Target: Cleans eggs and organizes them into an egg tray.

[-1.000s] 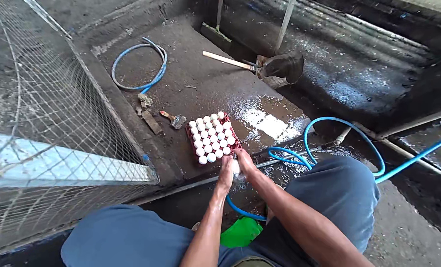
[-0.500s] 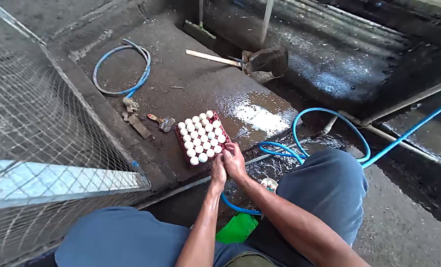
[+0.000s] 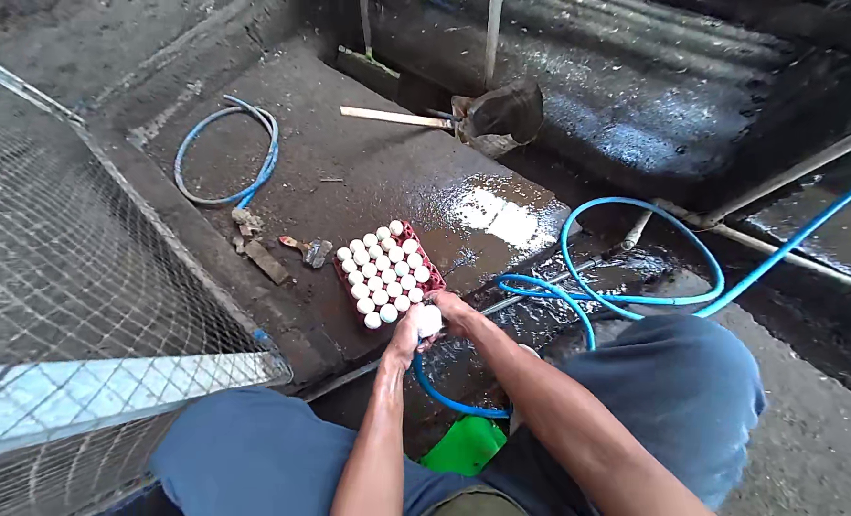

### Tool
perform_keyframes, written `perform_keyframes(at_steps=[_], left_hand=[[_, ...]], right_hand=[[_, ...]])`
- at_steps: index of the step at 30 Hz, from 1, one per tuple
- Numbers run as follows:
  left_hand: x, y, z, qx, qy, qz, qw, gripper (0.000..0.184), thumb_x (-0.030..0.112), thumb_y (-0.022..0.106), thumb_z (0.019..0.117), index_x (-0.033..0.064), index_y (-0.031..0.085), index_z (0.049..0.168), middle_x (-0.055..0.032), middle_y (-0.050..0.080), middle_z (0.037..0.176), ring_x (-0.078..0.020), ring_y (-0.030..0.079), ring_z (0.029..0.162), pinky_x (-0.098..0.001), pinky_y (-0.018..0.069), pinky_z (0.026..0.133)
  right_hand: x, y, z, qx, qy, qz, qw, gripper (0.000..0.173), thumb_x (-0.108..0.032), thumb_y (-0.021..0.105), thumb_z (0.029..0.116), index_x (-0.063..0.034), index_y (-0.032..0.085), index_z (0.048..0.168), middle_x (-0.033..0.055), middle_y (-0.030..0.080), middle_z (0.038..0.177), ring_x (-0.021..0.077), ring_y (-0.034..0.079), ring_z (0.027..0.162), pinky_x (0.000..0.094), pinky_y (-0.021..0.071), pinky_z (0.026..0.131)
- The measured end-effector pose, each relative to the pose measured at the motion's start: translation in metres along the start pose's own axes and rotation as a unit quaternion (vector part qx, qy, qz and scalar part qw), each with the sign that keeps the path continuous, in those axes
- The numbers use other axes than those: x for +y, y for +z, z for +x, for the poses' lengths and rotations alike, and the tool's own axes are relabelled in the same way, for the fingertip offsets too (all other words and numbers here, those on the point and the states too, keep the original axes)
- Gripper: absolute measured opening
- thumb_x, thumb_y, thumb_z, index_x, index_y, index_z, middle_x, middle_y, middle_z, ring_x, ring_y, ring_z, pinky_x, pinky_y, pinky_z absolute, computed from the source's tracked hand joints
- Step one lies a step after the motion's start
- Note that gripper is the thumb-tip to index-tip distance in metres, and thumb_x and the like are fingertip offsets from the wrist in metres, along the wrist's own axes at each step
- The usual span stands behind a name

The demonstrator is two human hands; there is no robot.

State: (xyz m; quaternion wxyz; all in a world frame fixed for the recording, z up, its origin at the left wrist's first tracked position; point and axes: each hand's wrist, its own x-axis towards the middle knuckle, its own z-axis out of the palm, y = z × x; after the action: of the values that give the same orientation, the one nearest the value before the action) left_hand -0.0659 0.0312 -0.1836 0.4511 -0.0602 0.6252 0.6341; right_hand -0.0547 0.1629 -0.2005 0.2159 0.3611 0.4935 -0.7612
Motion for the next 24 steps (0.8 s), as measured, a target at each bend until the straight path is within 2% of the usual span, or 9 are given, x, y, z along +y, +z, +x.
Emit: perform_keyframes(at_steps=[2, 5, 8, 11, 14, 17, 20, 22, 24], left_hand=[[0.005, -0.008, 0.006, -0.001, 0.015, -0.009, 1.000, 0.055, 0.039, 0.012, 0.1120, 0.0102, 0.056, 0.095, 0.0010, 0.054, 0.063, -0.0052, 0.044, 0.045, -0.0195, 0.0380, 0.041], [0.009, -0.024, 0.016, -0.008, 0.019, -0.024, 1.000, 0.050, 0.034, 0.014, 0.1118, 0.0072, 0.056, 0.111, -0.0028, 0.062, 0.077, -0.0087, 0.054, 0.056, -0.0233, 0.0477, 0.051], [0.009, -0.039, 0.034, 0.001, 0.015, -0.039, 0.999, 0.043, 0.032, 0.022, 0.1110, 0.0068, 0.055, 0.123, -0.0068, 0.066, 0.084, -0.0145, 0.063, 0.066, -0.0291, 0.0566, 0.064], [0.014, -0.050, 0.054, -0.021, 0.032, -0.006, 0.999, 0.041, 0.027, 0.031, 0.1076, 0.0039, 0.047, 0.138, -0.0121, 0.070, 0.095, -0.0208, 0.070, 0.077, -0.0354, 0.0608, 0.074], [0.026, -0.059, 0.080, 0.006, 0.058, 0.034, 0.998, 0.039, 0.014, 0.041, 0.1050, -0.0012, 0.044, 0.141, -0.0161, 0.065, 0.115, -0.0228, 0.069, 0.095, -0.0387, 0.0590, 0.087], [0.043, -0.061, 0.121, 0.102, 0.088, 0.085, 0.987, 0.040, 0.004, 0.053, 0.1023, -0.0067, 0.045, 0.140, -0.0206, 0.062, 0.119, -0.0231, 0.067, 0.096, -0.0388, 0.0580, 0.088], [0.064, -0.067, 0.169, 0.177, 0.098, 0.207, 0.957, 0.051, 0.008, 0.069, 0.0953, -0.0043, 0.049, 0.141, -0.0244, 0.059, 0.130, -0.0278, 0.066, 0.107, -0.0415, 0.0568, 0.093], [0.078, -0.071, 0.198, 0.205, 0.100, 0.313, 0.922, 0.053, 0.015, 0.075, 0.0924, 0.0027, 0.055, 0.140, -0.0236, 0.058, 0.137, -0.0334, 0.060, 0.121, -0.0503, 0.0504, 0.102], [0.088, -0.074, 0.228, 0.230, 0.119, 0.400, 0.879, 0.055, 0.019, 0.079, 0.0894, 0.0055, 0.058, 0.138, -0.0240, 0.057, 0.138, -0.0379, 0.055, 0.127, -0.0556, 0.0447, 0.107]], right_hand=[[0.008, -0.014, 0.013, -0.037, 0.031, -0.021, 0.999, 0.037, -0.029, 0.040, 0.1099, -0.0087, 0.052, 0.139, 0.0176, 0.064, 0.110, 0.0267, 0.066, 0.085, 0.0433, 0.0574, 0.071], [0.027, -0.024, 0.015, -0.158, 0.032, -0.195, 0.968, 0.036, -0.029, 0.047, 0.1090, -0.0155, 0.050, 0.142, 0.0054, 0.067, 0.106, 0.0080, 0.054, 0.062, 0.0255, 0.0470, 0.055], [0.050, -0.012, 0.026, -0.263, 0.013, -0.169, 0.950, 0.041, -0.017, 0.055, 0.1027, -0.0137, 0.050, 0.143, 0.0044, 0.067, 0.109, 0.0039, 0.049, 0.055, 0.0214, 0.0415, 0.047], [0.060, -0.002, 0.047, -0.272, 0.001, -0.126, 0.954, 0.033, -0.018, 0.062, 0.1003, -0.0111, 0.059, 0.132, 0.0038, 0.069, 0.102, 0.0033, 0.047, 0.052, 0.0200, 0.0393, 0.045], [0.057, 0.002, 0.063, -0.271, 0.006, -0.125, 0.955, 0.026, -0.023, 0.059, 0.1045, -0.0122, 0.061, 0.128, 0.0021, 0.070, 0.101, 0.0026, 0.047, 0.053, 0.0193, 0.0374, 0.046], [0.057, 0.003, 0.075, -0.241, 0.009, -0.097, 0.966, 0.025, -0.022, 0.058, 0.1048, -0.0094, 0.061, 0.126, 0.0040, 0.068, 0.097, 0.0040, 0.046, 0.053, 0.0204, 0.0372, 0.046], [0.061, 0.007, 0.077, -0.206, 0.025, -0.047, 0.977, 0.024, -0.020, 0.058, 0.1045, -0.0086, 0.062, 0.125, 0.0040, 0.065, 0.092, 0.0047, 0.044, 0.051, 0.0206, 0.0369, 0.045], [0.065, 0.007, 0.077, -0.195, 0.031, -0.017, 0.980, 0.024, -0.020, 0.058, 0.1041, -0.0083, 0.062, 0.125, 0.0045, 0.064, 0.093, 0.0053, 0.043, 0.052, 0.0211, 0.0367, 0.046], [0.068, 0.005, 0.078, -0.191, 0.035, 0.000, 0.981, 0.024, -0.020, 0.059, 0.1038, -0.0086, 0.063, 0.124, 0.0046, 0.064, 0.093, 0.0058, 0.043, 0.051, 0.0214, 0.0372, 0.046]])
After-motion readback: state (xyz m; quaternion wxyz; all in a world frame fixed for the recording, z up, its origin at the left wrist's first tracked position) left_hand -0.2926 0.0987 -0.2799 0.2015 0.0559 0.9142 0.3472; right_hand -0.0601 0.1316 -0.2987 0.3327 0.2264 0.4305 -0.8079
